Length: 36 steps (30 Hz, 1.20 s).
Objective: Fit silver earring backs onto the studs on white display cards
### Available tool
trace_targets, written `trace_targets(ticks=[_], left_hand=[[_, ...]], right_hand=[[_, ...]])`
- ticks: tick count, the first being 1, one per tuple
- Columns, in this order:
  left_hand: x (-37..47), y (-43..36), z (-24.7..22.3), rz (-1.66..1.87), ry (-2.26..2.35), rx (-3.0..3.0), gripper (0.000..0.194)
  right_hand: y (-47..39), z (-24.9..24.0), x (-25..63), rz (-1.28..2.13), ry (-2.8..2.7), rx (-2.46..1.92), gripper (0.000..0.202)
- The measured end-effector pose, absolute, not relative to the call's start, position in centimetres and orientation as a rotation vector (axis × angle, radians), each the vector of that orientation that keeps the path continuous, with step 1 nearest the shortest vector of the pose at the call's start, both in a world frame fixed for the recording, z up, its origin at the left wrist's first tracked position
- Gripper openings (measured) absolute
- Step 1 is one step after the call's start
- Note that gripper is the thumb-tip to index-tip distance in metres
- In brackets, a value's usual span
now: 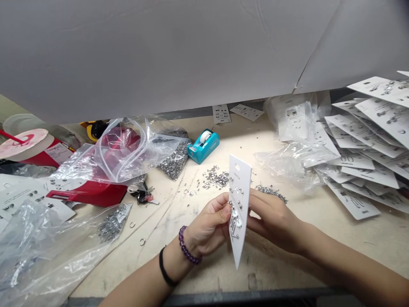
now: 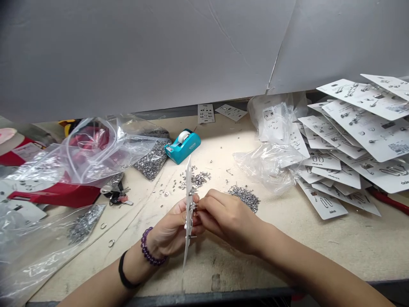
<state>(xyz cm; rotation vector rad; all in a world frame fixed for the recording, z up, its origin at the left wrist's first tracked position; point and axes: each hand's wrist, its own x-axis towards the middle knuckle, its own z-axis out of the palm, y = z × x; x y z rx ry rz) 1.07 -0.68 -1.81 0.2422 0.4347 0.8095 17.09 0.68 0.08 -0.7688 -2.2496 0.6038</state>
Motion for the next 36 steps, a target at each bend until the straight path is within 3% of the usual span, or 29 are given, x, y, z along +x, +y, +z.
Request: trace_targets(ticks=[14,22,36], left_hand=[[1.2,-0.8,-1.6,0.841,0.439,0.219,0.025],[1.3,-0.8,-1.4,0.842,0.421,0.174,0.03],[1.7,-1.2,-1.8,0.825,0.424,0.122,0.028]], right_hand=[[-0.1,-0.3,16.1,0.484,-2.135,-0.79,0.014],[-0.3,-0.2,16.2,0.679,-2.002,-0.814,0.013],[-0.3,-0.2,16.1,0.639,-2.033,-0.871,0.008]])
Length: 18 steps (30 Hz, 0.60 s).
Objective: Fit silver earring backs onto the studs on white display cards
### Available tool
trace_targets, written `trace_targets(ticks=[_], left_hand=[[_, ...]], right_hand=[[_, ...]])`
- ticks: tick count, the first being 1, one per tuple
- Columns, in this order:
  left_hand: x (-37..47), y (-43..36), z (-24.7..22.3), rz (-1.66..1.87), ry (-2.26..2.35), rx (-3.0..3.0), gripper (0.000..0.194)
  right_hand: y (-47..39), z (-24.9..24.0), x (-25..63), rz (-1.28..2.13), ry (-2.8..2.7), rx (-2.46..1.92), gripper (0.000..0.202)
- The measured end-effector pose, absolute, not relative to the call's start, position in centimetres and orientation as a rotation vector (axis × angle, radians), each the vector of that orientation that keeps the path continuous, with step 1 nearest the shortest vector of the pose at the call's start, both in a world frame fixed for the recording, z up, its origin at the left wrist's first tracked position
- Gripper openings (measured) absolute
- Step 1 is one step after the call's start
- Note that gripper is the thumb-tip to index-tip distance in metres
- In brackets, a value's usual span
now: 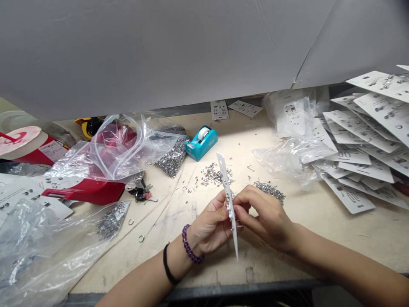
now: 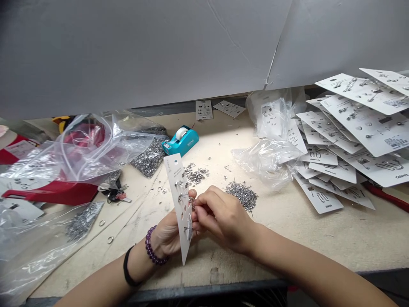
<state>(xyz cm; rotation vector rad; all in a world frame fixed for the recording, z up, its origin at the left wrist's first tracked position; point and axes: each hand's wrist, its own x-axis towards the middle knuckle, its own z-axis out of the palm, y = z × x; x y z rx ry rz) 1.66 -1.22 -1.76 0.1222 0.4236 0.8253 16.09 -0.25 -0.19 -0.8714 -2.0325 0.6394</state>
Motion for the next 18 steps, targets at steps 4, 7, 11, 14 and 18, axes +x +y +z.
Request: trace_targets(ticks=[4,7,11,14,18], left_hand=[[1.7,-1.2,-1.8,0.81,0.434,0.107,0.026],[1.7,-1.3,-1.9,0.794,0.457,0.098,0.03],[1.6,-1.2,-1.6,0.817,0.557,0.192,0.027],[1.6,-1.0,-1.1,0.849,0.655,0.317,0.024],[1.6,-0.6,-1.0,0.983,0.883,0.454,0.034]], right_hand=[[-0.2,-0.3,16.1,0.634,-2.051,-0.845,0.01],[-0.1,-0.5,16.2,0.669,-2.055,-0.848,0.009],[0.2,-0.4,16.6,0.735,-2.018,-0.873,0.008],[0.4,0.0,17.0,0.731,-1.963,-0.876,0.007],[0.4,0.6,17.4,0.693,-1.933,-0.878,0.01]])
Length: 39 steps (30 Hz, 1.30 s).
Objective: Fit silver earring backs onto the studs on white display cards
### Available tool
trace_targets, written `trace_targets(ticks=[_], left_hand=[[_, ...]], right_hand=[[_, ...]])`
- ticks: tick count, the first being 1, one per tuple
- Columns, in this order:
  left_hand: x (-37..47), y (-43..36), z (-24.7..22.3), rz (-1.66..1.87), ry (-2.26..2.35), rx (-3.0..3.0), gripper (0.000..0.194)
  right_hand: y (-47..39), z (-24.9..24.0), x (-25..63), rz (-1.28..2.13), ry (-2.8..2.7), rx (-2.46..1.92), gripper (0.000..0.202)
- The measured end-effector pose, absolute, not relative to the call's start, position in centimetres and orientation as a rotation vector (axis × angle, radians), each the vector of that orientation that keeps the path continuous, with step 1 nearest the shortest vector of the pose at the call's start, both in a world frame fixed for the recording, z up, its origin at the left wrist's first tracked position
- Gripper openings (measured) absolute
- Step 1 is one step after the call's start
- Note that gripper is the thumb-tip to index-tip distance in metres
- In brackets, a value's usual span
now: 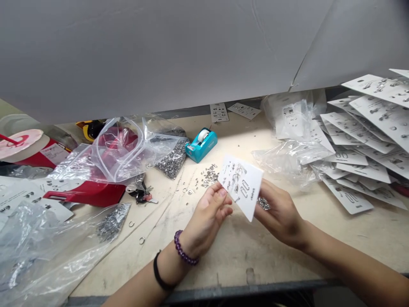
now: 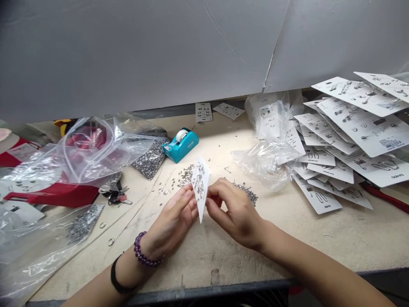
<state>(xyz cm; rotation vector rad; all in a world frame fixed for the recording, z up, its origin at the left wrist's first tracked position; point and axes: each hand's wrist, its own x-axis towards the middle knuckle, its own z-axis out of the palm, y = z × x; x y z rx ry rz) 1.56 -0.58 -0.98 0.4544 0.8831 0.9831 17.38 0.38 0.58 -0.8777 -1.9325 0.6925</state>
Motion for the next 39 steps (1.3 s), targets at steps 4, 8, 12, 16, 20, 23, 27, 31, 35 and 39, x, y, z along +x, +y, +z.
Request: trace_targets(ticks=[4,8,12,16,20,23,27,31,35,39], left_hand=[[1.2,-0.4,-1.4,1.14,1.16,0.611,0.054],[0.8,-0.6,-1.3,1.129,1.126,0.978,0.044],[0.9,-0.8,-0.9,0.959,0.931,1.049,0.033],[1.4,-0.8,-1.0,0.91,0.75,0.77,0.019],[1.6,-0.7,-1.1,0.913,0.637,0.513,0.017],[1.5,-0.6,-1.0,0.873,0.592,0.331,0.019],[1.3,-0.6,-0.9,0.814,0.521,0.089,0.006],[1.2,-0.8,-0.8,0.774,0.483,0.033,0.007],[1.2,-1.0,-0.7,0.753,0.474,0.069,0.011],[1.4,-1.1,-0.6,0.713,0.483,0.079,0.013]], right_hand=[[0.1,1.0,17.5,0.719,-1.885,-0.875,0.011],[-0.4,1.3,17.4,0.799,-1.865,-0.866,0.009],[-0.7,1.2,17.2,0.831,-1.863,-0.866,0.009],[-0.9,0.9,17.0,0.819,-1.831,-0.864,0.007],[-1.0,0.6,16.9,0.921,-1.745,-0.886,0.008],[-0.9,0.5,16.7,1.042,-1.591,-0.931,0.008],[-0.8,0.5,16.3,1.135,-1.477,-0.976,0.006],[-0.8,0.5,15.9,1.179,-1.402,-0.964,0.007],[-1.0,0.0,15.7,1.158,-1.39,-0.966,0.015],[-1.2,-0.7,15.6,1.059,-1.425,-0.989,0.028]])
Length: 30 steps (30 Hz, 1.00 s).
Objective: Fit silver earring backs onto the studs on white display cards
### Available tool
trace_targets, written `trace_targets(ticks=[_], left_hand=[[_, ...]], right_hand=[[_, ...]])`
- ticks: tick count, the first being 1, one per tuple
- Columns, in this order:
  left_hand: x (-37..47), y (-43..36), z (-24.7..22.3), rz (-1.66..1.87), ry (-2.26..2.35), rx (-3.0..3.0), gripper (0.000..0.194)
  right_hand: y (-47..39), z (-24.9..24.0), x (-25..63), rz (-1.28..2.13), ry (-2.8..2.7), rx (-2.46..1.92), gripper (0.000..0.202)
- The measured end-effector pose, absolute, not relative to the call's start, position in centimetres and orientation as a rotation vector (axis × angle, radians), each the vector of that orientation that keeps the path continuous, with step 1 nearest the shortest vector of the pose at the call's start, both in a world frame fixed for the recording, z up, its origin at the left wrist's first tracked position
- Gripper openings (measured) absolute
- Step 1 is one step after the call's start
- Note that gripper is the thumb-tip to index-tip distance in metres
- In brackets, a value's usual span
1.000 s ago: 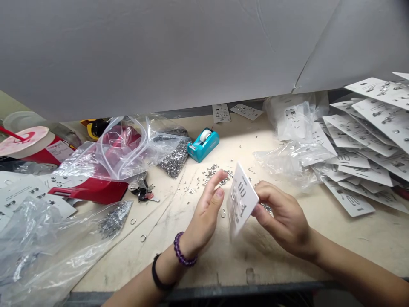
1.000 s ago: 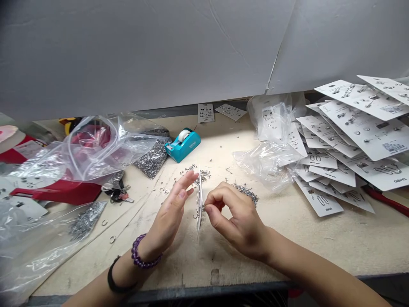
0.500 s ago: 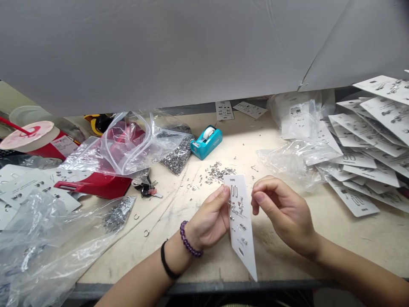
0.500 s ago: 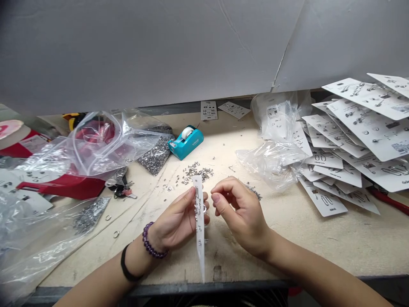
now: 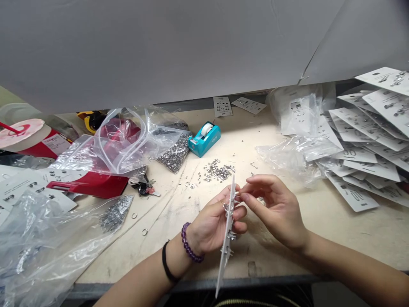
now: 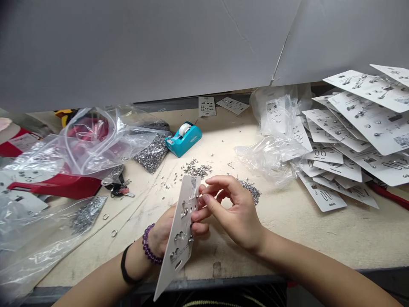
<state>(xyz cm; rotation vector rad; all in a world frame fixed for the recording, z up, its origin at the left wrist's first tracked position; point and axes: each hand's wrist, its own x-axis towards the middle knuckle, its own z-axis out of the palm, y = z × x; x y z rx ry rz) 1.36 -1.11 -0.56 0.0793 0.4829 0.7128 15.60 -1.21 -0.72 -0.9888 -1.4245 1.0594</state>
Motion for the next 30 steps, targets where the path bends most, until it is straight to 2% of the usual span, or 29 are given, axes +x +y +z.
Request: trace_targets(ticks=[7,11,19,30], left_hand=[[1.34,-1.24,-0.5,0.785,0.495,0.079,0.026],[1.42,-1.25,-0.46,0.791,0.535,0.078,0.03],[1.55,-1.28,-0.3,0.796,0.515,0.122,0.021],[1.45,-1.36,-0.6,0.796,0.517,0.157,0.017]], right_hand=[[-1.5,-0.9,15.54,1.149,-1.408,-0.93,0.019],[-1.46,-0.91,15.48,1.173,-1.436,-0.97,0.023],[-1.4,-0.83,15.48,1.215,-1.423,-0.968,0.027],[-1.53,-0.86,15.46,1.212,-1.423,-0.928,0.023]])
